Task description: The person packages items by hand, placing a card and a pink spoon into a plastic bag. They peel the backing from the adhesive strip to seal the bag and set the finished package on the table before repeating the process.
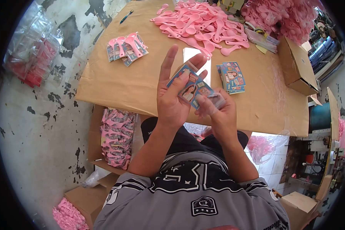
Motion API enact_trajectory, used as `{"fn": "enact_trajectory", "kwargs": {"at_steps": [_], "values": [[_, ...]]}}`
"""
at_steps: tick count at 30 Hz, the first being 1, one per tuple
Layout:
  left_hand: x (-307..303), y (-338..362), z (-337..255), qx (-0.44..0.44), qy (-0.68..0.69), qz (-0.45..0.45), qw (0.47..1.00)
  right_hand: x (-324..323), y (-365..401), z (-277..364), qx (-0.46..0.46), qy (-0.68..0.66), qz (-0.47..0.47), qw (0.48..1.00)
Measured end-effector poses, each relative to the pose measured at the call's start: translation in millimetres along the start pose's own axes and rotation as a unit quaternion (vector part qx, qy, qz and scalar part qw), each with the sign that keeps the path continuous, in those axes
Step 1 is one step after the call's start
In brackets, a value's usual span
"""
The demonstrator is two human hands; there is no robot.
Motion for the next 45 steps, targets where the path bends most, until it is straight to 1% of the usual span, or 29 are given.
{"fn": "enact_trajectory", "kwargs": {"at_steps": [2,3,5,9,12,13,14,16,17,18,20,21,24,26,28,30,31,34,37,40,43,45], "values": [[0.2,-2.4,-0.2,0.001,0.037,-0.01,0.999,0.2,3.5,-0.7,-0.001,0.034,0.0,0.999],[0.3,-2.9,1.0,-0.002,0.05,-0.004,0.999,2.1,3.5,0.4,-0.014,0.012,-0.017,1.0],[-1.1,-3.7,5.0,-0.008,0.076,0.01,0.997,1.5,-0.2,4.8,-0.026,0.026,-0.028,0.999],[-2.9,-1.3,11.3,-0.022,0.086,0.011,0.996,-0.8,-9.6,-3.3,-0.022,0.02,-0.02,0.999],[-7.8,0.8,19.2,-0.056,0.099,0.003,0.994,4.9,-14.4,-7.9,-0.021,0.008,-0.024,0.999],[-10.1,1.0,19.3,-0.05,0.082,-0.022,0.995,5.4,-16.9,-8.2,-0.034,-0.003,-0.039,0.999],[-12.0,0.9,18.9,-0.044,0.074,-0.036,0.996,5.2,-15.2,2.0,-0.099,0.063,-0.059,0.991],[-18.9,0.3,14.9,-0.034,0.058,-0.064,0.996,6.1,-7.3,23.2,-0.223,0.197,-0.099,0.95],[-22.7,-0.4,12.7,-0.036,0.041,-0.085,0.995,16.6,0.1,47.4,-0.278,0.303,-0.076,0.908],[-27.9,-1.3,12.8,-0.037,0.05,-0.098,0.993,21.8,2.4,55.8,-0.338,0.351,-0.033,0.872],[-41.7,-2.9,15.0,-0.039,0.064,-0.123,0.99,32.2,7.8,65.5,-0.449,0.436,0.052,0.778],[-51.0,-3.5,15.8,-0.046,0.051,-0.156,0.985,29.7,5.6,70.1,-0.43,0.44,0.059,0.786],[-79.2,-5.6,14.0,-0.039,0.095,-0.2,0.974,-5.6,-22.6,92.3,-0.423,0.494,0.048,0.758],[-83.4,-6.8,6.8,-0.03,0.102,-0.2,0.974,-52.0,-70.8,118.0,-0.356,0.495,-0.021,0.792],[-78.3,-7.8,5.7,-0.033,0.12,-0.187,0.975,-89.6,-124.5,120.0,-0.279,0.611,-0.014,0.74],[-69.2,-5.5,9.1,-0.047,0.113,-0.188,0.975,-136.3,-167.4,92.9,-0.299,0.667,0.011,0.683],[-66.3,-4.7,9.6,-0.051,0.109,-0.189,0.974,-147.2,-178.8,81.6,-0.309,0.692,0.025,0.652],[-70.3,-2.1,6.1,-0.049,0.147,-0.177,0.972,-144.4,-184.1,72.0,-0.322,0.718,0.047,0.616],[-81.1,-2.0,-2.6,-0.007,0.112,-0.194,0.974,-147.1,-183.8,67.0,-0.314,0.742,0.048,0.59],[-76.6,-2.3,-3.3,0.012,0.101,-0.218,0.971,-158.9,-179.8,64.2,-0.275,0.742,0.031,0.61],[-74.6,-6.8,-5.5,0.043,0.079,-0.218,0.972,-166.0,-164.8,71.4,-0.311,0.717,0.029,0.623],[-74.0,-11.2,-10.5,0.068,0.06,-0.212,0.973,-164.7,-148.7,88.9,-0.254,0.612,0.009,0.749]]}}
Point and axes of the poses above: each hand's wrist, its own y-axis away from the middle knuckle, its own x-axis out of the palm, z = x × y, the point moved 8 cm from there along -y, towards the middle knuckle, and after that the axes turned 2 degrees about x, right-handed, at the moved point
